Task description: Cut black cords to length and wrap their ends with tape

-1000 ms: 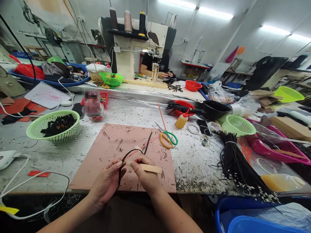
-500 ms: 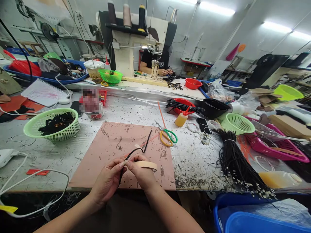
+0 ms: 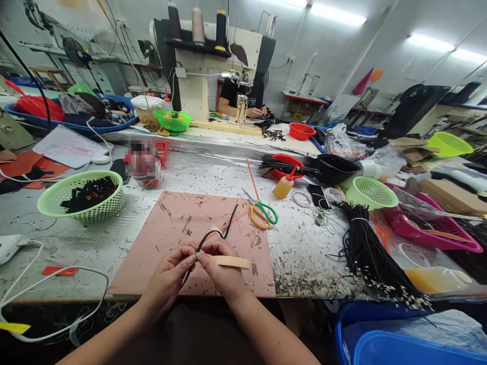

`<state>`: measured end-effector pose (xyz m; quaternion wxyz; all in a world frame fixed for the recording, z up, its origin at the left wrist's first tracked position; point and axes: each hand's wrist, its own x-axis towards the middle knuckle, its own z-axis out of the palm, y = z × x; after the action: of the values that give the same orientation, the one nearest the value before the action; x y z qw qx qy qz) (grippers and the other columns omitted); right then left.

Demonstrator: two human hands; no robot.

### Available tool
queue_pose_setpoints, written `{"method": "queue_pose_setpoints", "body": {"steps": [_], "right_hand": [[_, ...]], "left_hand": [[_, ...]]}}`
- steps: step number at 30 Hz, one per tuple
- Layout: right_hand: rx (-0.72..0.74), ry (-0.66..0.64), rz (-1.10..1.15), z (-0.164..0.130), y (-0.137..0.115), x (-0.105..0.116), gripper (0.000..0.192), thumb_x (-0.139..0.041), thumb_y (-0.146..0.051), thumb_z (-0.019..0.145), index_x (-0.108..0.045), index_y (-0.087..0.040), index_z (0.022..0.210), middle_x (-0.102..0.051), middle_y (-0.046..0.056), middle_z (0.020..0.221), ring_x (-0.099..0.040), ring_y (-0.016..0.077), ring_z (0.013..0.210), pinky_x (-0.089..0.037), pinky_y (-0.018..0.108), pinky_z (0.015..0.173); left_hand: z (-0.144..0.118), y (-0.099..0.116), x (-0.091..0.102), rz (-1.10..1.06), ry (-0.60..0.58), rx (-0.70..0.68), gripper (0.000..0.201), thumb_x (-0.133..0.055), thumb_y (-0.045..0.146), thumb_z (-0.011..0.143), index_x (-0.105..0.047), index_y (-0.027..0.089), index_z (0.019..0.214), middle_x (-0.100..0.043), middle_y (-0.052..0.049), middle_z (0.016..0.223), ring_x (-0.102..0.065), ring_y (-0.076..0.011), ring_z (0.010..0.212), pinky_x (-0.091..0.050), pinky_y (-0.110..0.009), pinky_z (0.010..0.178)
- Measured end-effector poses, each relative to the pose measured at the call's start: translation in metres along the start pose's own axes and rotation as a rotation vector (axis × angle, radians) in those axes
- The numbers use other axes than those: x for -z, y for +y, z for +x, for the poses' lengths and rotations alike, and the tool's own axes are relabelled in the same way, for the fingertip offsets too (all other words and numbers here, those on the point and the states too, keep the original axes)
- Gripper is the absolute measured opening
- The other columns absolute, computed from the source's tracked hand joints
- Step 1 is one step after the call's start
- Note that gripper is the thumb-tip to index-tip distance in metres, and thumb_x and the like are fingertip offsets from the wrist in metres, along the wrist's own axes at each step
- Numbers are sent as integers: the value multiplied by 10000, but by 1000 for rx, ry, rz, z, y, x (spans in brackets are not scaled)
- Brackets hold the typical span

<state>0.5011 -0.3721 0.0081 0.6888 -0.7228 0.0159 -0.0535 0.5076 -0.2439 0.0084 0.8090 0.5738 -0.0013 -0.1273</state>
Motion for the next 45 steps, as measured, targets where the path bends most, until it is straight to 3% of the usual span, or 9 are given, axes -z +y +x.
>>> {"method": "queue_pose_setpoints", "body": {"steps": [5, 12, 20, 25, 30, 37, 45], "right_hand": [[0, -61, 47, 1, 1, 2, 108, -632, -279, 649, -586, -194, 601, -558, -1, 670, -518, 154, 682, -417, 268, 633], [-102, -6, 91, -1, -1, -4, 207, -586, -270, 620, -427, -196, 510, -374, -63, 492, -342, 91, 483, -303, 223, 465], [36, -137, 138, 3, 1, 5, 101, -600, -273, 686, -590, -192, 626, -547, 3, 686, -512, 151, 694, -414, 273, 664], [57, -204, 142, 5, 2, 6, 104, -594, -286, 712, -634, -197, 680, -580, 18, 751, -540, 169, 789, -426, 286, 738], [-3, -202, 144, 3, -1, 4, 134, -573, -332, 709, -582, -199, 713, -577, -2, 652, -537, 146, 643, -449, 268, 611], [116, -128, 1, 4, -2, 2, 61, -548, -234, 693, -528, -193, 653, -533, 4, 695, -523, 145, 696, -443, 264, 658], [274, -255, -32, 6, -7, 13, 50, -519, -198, 721, -554, -199, 686, -546, 18, 740, -539, 146, 723, -458, 273, 675]], "left_hand": [[-2, 4, -1, 64, 0, 78, 124, -658, 297, 653, -620, 193, 598, -534, 7, 673, -454, -146, 680, -357, -231, 641], [-2, 7, -1, 326, -35, -45, 136, -615, 284, 696, -599, 201, 589, -500, 18, 620, -441, -140, 616, -347, -232, 594], [-4, 11, -7, -175, -25, 259, 198, -717, 313, 597, -581, 170, 613, -503, 39, 544, -419, -80, 515, -339, -198, 516], [-3, 12, -8, -323, -56, 360, 225, -756, 282, 560, -573, 159, 604, -483, 52, 481, -387, -40, 439, -282, -153, 428], [-2, 9, -7, -258, -39, 357, 244, -752, 322, 557, -596, 142, 610, -494, 45, 479, -391, -39, 430, -292, -156, 416], [-2, 8, 2, 77, -47, 150, 183, -686, 326, 639, -647, 148, 642, -581, 7, 589, -500, -108, 599, -405, -229, 605], [-5, 15, -1, -132, -135, 350, 218, -715, 318, 583, -594, 138, 604, -528, 24, 482, -445, -73, 457, -350, -194, 463]]}}
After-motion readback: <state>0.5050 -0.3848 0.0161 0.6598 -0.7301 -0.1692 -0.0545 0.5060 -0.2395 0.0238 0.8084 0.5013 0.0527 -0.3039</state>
